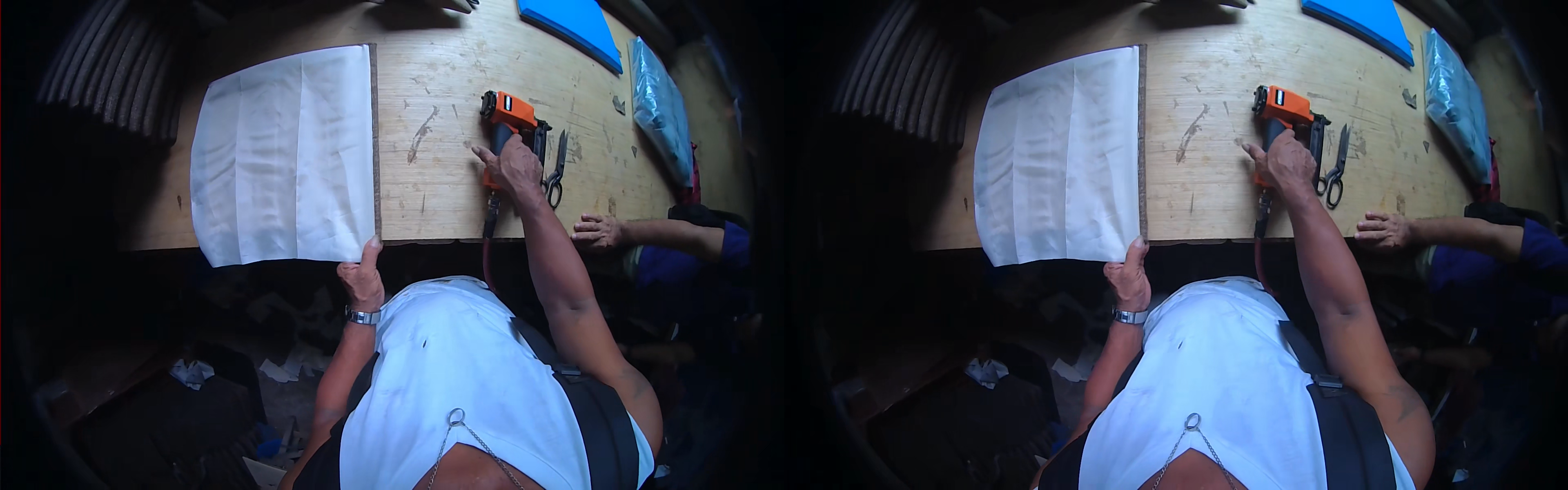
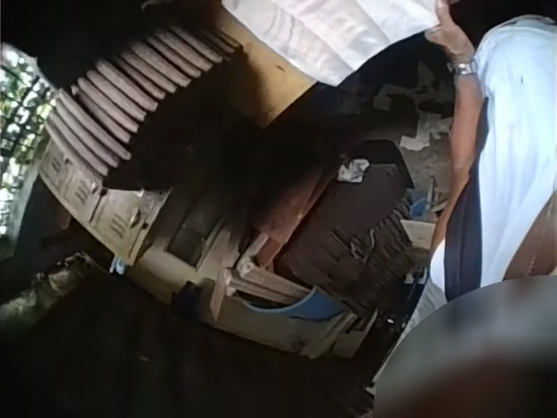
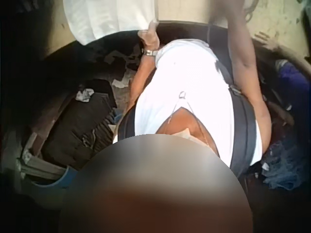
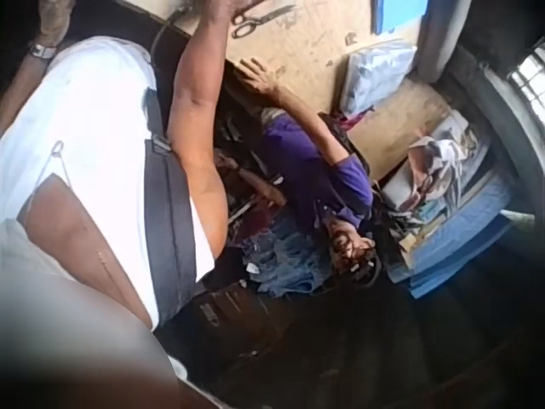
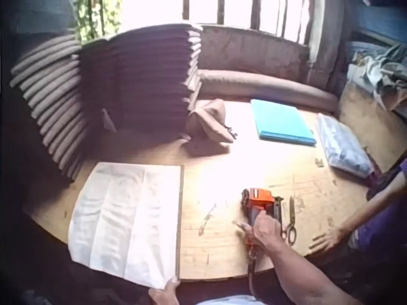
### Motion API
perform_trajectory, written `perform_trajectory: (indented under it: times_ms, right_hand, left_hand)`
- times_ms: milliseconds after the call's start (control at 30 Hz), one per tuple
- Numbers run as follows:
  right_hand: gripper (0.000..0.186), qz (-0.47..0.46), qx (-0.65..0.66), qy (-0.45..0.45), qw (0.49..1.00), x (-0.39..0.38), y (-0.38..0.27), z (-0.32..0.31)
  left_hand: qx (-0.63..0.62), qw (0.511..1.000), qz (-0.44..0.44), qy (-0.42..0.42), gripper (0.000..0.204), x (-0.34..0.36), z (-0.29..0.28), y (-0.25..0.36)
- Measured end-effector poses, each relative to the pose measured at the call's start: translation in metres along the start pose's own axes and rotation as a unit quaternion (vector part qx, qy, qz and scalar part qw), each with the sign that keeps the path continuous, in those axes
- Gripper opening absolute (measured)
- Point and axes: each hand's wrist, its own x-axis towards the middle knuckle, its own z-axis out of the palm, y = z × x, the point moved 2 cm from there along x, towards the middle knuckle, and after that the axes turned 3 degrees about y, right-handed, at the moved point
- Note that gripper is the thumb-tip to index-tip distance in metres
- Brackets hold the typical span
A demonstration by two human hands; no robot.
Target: Attaching fabric and padding to a wooden board using a pneumatic staple gun.
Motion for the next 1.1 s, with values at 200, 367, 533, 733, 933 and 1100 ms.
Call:
perform_trajectory:
  times_ms: [200, 367, 533, 733, 933, 1100]
  right_hand:
    - [0.053, -0.028, 0.145, -0.046, 0.988, -0.010, -0.002, -0.034]
    - [0.034, -0.116, 0.500, -0.141, 0.846, -0.012, -0.043, -0.082]
    - [0.066, -0.141, 0.453, -0.174, 0.863, 0.010, -0.111, -0.109]
    - [0.085, -0.170, 0.391, -0.201, 0.882, 0.043, -0.149, -0.082]
    - [0.080, -0.159, 0.368, -0.203, 0.893, 0.043, -0.162, -0.072]
    - [0.079, -0.172, 0.326, -0.213, 0.905, 0.041, -0.173, -0.060]
  left_hand:
    - [-0.079, 0.994, -0.070, 0.036, 0.019, 0.000, -0.046, 0.025]
    - [-0.015, 0.994, -0.024, 0.101, 0.024, -0.009, -0.051, 0.034]
    - [0.005, 0.995, 0.003, 0.100, 0.024, -0.010, -0.053, 0.029]
    - [-0.004, 0.995, 0.003, 0.095, 0.023, -0.010, -0.052, 0.022]
    - [0.005, 0.995, -0.005, 0.100, 0.023, -0.009, -0.053, 0.019]
    - [0.016, 0.994, -0.001, 0.105, 0.023, -0.011, -0.051, 0.023]
